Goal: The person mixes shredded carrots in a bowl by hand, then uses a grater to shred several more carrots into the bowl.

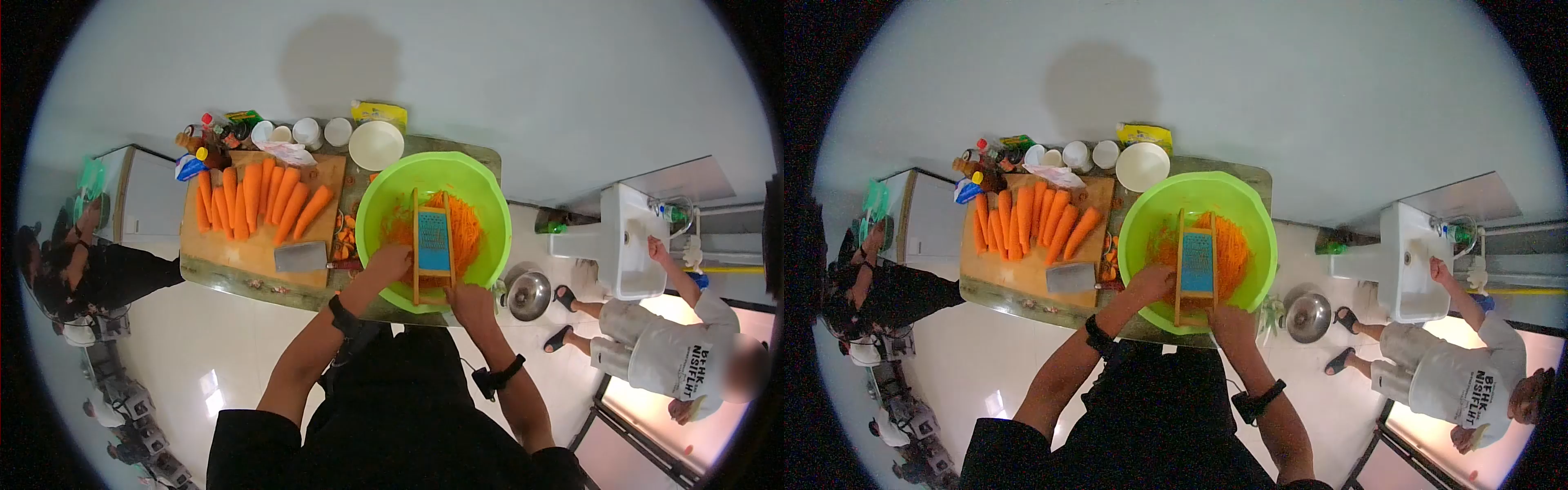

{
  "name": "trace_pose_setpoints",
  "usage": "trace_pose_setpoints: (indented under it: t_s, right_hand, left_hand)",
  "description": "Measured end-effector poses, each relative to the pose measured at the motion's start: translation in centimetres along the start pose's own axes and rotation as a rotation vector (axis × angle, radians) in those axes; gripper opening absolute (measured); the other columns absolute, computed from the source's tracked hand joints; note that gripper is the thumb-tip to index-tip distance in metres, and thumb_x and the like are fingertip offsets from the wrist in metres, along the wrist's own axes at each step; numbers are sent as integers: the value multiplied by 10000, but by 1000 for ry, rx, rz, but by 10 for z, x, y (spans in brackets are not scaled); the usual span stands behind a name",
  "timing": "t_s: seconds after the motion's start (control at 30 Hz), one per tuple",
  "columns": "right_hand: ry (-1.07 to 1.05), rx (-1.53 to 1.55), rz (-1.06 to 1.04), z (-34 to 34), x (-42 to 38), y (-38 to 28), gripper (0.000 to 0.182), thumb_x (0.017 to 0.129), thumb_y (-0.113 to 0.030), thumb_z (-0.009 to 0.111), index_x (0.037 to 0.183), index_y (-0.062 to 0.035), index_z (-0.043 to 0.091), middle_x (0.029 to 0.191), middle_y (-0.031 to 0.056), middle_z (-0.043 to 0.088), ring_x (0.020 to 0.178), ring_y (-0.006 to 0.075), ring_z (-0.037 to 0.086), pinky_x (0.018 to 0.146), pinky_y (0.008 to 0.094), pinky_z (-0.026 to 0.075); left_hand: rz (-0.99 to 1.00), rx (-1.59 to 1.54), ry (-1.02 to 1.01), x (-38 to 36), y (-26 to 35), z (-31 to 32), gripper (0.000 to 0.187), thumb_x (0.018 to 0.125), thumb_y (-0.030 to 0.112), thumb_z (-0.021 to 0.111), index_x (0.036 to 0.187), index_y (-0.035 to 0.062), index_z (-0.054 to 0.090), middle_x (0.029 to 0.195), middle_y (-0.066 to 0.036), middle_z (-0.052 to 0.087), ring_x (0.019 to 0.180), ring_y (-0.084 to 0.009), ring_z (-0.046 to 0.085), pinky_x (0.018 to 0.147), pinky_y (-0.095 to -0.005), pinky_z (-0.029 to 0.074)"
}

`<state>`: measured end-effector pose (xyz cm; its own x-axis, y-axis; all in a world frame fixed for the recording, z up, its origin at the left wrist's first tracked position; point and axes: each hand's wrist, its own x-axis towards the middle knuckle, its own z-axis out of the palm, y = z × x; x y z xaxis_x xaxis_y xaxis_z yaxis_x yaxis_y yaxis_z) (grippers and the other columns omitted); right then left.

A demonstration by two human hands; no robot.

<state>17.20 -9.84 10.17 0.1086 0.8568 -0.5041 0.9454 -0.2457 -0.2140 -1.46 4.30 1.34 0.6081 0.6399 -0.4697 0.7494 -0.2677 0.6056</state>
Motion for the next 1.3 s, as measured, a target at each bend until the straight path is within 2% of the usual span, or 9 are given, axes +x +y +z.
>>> trace_pose_setpoints:
  t_s: [0.07,0.2,0.3,0.5,0.7,0.8,0.87,0.97,1.3]
  right_hand:
    - [126,99,39,2,4,2,350,917,-375,595,865,-33,653,848,212,662,834,383,667,675,491,532]
    - [350,214,-54,-8,2,5,295,869,-335,647,948,-51,636,952,156,649,933,353,635,754,479,522]
    - [334,258,-473,-9,2,3,238,859,-279,665,997,-85,650,1011,104,636,1019,322,592,852,462,472]
    - [66,239,-605,1,14,-16,240,853,-292,668,984,-91,681,954,144,642,976,347,609,829,488,447]
    - [222,505,-452,18,20,-3,190,884,-181,667,1022,-52,647,966,138,647,936,329,613,826,425,467]
    - [424,655,-137,18,13,15,188,901,-189,633,1004,-32,638,964,168,639,957,357,607,856,474,471]
    - [659,748,-90,19,7,25,162,851,-103,672,985,-21,631,945,176,633,937,357,611,813,467,487]
    - [561,469,-138,10,-8,33,177,806,-51,697,964,-22,623,921,172,625,913,368,607,788,464,490]
    - [606,430,-101,16,-7,27,170,788,-96,714,925,-31,637,918,152,620,903,356,599,801,443,478]
  left_hand:
    - [116,630,315,-20,9,-5,214,860,214,609,1024,111,699,1052,-143,670,1101,-302,607,1101,-529,317]
    - [252,620,354,-31,-2,-21,146,830,163,622,943,120,703,918,-114,677,1093,-266,612,1171,-541,176]
    - [152,655,236,-37,-9,-26,133,827,122,629,946,119,687,837,-63,664,1053,-269,619,1200,-510,128]
    - [154,523,103,-46,-1,-40,169,789,63,603,920,123,691,837,-107,653,985,-266,634,1155,-517,228]
    - [368,98,516,-54,-15,-49,248,808,18,570,1031,87,652,879,-122,641,905,-338,621,906,-476,476]
    - [224,-8,656,-58,-27,-64,167,867,57,581,1018,78,647,978,-133,644,938,-331,618,876,-433,490]
    - [25,-516,774,-54,-51,-75,156,935,127,554,1047,52,632,953,-170,631,912,-359,606,817,-453,504]
    - [-334,-140,540,-48,-94,-85,225,995,203,497,1052,28,627,951,-190,621,950,-360,592,813,-462,499]
    - [-271,257,739,-9,-155,-76,327,1019,292,457,1009,2,609,877,-216,616,867,-380,607,763,-504,487]
